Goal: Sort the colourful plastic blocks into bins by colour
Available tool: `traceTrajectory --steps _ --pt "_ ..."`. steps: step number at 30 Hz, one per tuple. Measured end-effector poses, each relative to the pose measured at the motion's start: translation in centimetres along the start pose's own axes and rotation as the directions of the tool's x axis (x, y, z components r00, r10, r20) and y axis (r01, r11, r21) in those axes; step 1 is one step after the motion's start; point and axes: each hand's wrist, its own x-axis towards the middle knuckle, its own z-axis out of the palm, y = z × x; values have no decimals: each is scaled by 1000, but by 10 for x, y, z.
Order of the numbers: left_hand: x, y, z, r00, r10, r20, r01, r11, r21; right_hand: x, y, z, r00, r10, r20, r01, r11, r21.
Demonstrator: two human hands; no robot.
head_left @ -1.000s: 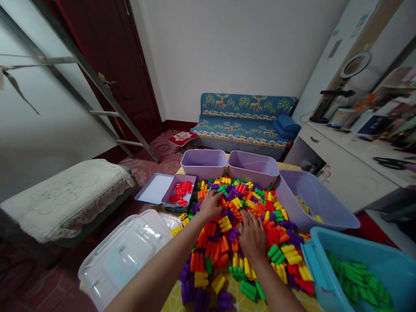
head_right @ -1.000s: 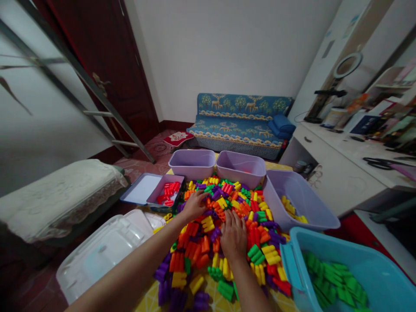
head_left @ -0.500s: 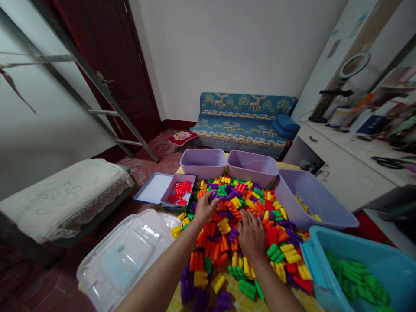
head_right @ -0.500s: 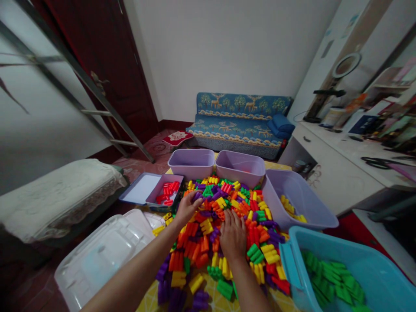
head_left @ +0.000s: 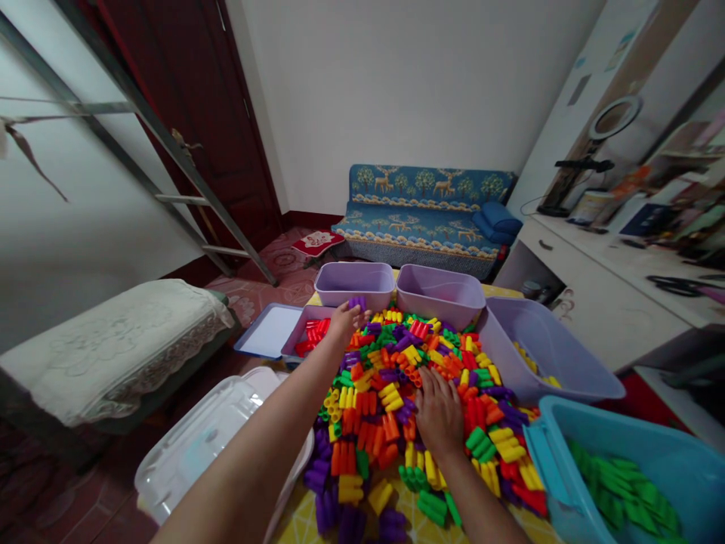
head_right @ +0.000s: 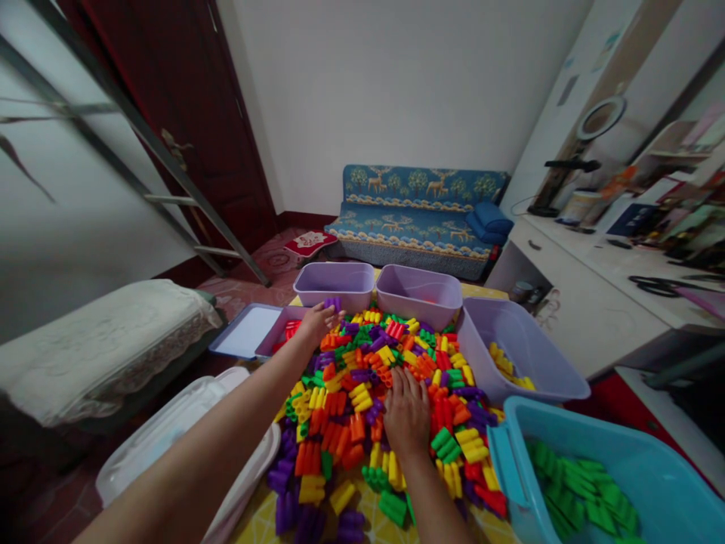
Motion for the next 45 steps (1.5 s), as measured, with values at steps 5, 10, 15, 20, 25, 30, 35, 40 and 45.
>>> traceTrajectory --steps 5,10,15,20,25,30,35,40,45 --pt "22 19 11 998 -39 -41 34 990 -134 0 1 0 1000 3 -4 -3 1000 4" --pt "25 24 15 993 -112 -38 102 974 -204 -1 1 1 1000 2 0 -2 1000 2" --pt "20 24 11 990 -141 3 137 962 -237 0 0 0 1000 5 2 -5 1000 -3" --pt "20 27 8 989 -147 16 147 962 -229 0 0 0 1000 3 2 -3 1000 -7" --pt "20 31 6 990 -139 31 143 966 -217 0 0 0 1000 4 0 -4 1000 -7" --pt "19 33 5 993 -114 39 120 972 -203 -1 1 0 1000 2 2 -2 1000 0" --pt "16 36 3 998 -37 43 44 981 -187 -1 1 0 1000 2 -5 -2 1000 5" --pt "-13 14 -19 980 177 86 -195 935 296 -1 1 1 1000 3 -1 -3 1000 4" --pt "-61 -32 -51 924 340 175 -360 617 700 -2 1 2 1000 0 2 0 1000 1"
